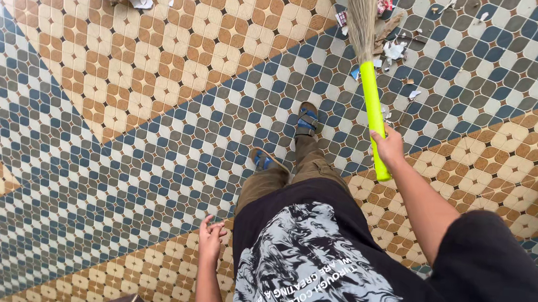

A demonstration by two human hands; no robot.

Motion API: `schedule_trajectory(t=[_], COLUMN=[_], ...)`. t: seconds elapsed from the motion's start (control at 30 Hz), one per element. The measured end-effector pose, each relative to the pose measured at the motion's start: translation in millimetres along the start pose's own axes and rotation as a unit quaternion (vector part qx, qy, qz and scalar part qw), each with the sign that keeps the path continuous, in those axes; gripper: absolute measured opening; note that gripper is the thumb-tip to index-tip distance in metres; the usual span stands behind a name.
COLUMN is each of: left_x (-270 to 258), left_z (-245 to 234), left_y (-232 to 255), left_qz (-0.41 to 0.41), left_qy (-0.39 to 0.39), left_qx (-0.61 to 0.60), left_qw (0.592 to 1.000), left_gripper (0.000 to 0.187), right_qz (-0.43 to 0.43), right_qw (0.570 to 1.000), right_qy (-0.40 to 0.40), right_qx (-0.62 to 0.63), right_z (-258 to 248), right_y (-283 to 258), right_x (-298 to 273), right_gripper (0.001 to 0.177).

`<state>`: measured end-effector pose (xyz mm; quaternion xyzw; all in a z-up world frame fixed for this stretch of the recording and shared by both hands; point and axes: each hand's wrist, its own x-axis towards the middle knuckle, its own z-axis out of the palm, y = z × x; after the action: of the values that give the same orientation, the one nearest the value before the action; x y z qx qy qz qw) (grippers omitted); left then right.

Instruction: The person sweeps paper scraps and debris into a pile on a tiled floor using a broom.

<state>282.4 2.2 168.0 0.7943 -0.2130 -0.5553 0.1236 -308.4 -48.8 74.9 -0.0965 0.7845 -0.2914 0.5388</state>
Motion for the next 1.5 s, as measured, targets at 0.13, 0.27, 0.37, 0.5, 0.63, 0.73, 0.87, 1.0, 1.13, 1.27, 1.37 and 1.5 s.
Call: schedule_trajectory(t=[0.13,0.27,0.37,0.5,0.63,0.73,0.87,1.0,1.13,1.27,1.37,1.5], left_x=[18.6,31.5,29.5,25.4,32.9,42.6,43.2,44.1,35.9,34.4,40.1,52.5], left_z=[-1.2,-16.5,-40.5,-71.1,-100.9,-115.1,-123.4,-130.6,-144.9,-160.7,-161.9,-152.8], left_y=[3.1,8.9,9.1,-1.8,-17.8,-33.9,-48.7,-61.7,-74.0,-75.8,-72.7,-69.6], left_qz=[0.03,0.025,0.002,-0.008,-0.013,-0.017,-0.003,-0.003,-0.016,-0.039,-0.036,-0.004], left_qy=[-0.041,-0.061,-0.081,-0.077,-0.056,-0.075,-0.061,-0.072,-0.098,-0.083,-0.074,-0.097], left_qx=[-0.024,0.011,0.041,0.063,0.082,0.078,0.125,0.125,0.092,0.177,0.189,0.165], left_qw=[0.998,0.998,0.996,0.995,0.995,0.994,0.99,0.99,0.991,0.98,0.979,0.982], left_gripper=[0.051,0.047,0.045,0.041,0.04,0.039,0.042,0.044,0.043,0.043,0.044,0.043], right_qz=[-0.013,-0.034,0.029,0.1,-0.052,0.016,-0.022,0.009,0.045,0.119,0.106,0.062], right_qw=[0.998,0.987,0.978,0.972,0.96,0.983,0.996,1.0,0.999,0.987,0.98,0.984], right_qy=[0.036,0.045,0.048,0.058,0.157,0.118,0.075,0.013,0.001,0.039,0.106,0.136], right_qx=[-0.052,-0.151,-0.201,-0.205,-0.228,-0.14,-0.032,-0.016,-0.013,0.105,0.13,0.094], right_z=[0.4,16.9,39.8,59.3,87.3,126.1,167.5,170.0,164.3,154.4,154.7,159.6], right_y=[15.2,68.1,110.2,149.6,136.3,107.4,73.2,84.2,128.4,181.3,188.5,168.5], right_x=[-52.4,-115.2,-143.3,-125.7,-90.9,-96.7,-142.7,-181.6,-182.9,-178.7,-179.9,-211.5], right_gripper=[0.05,0.065,0.058,0.043,0.037,0.035,0.047,0.044,0.038,0.033,0.03,0.035])
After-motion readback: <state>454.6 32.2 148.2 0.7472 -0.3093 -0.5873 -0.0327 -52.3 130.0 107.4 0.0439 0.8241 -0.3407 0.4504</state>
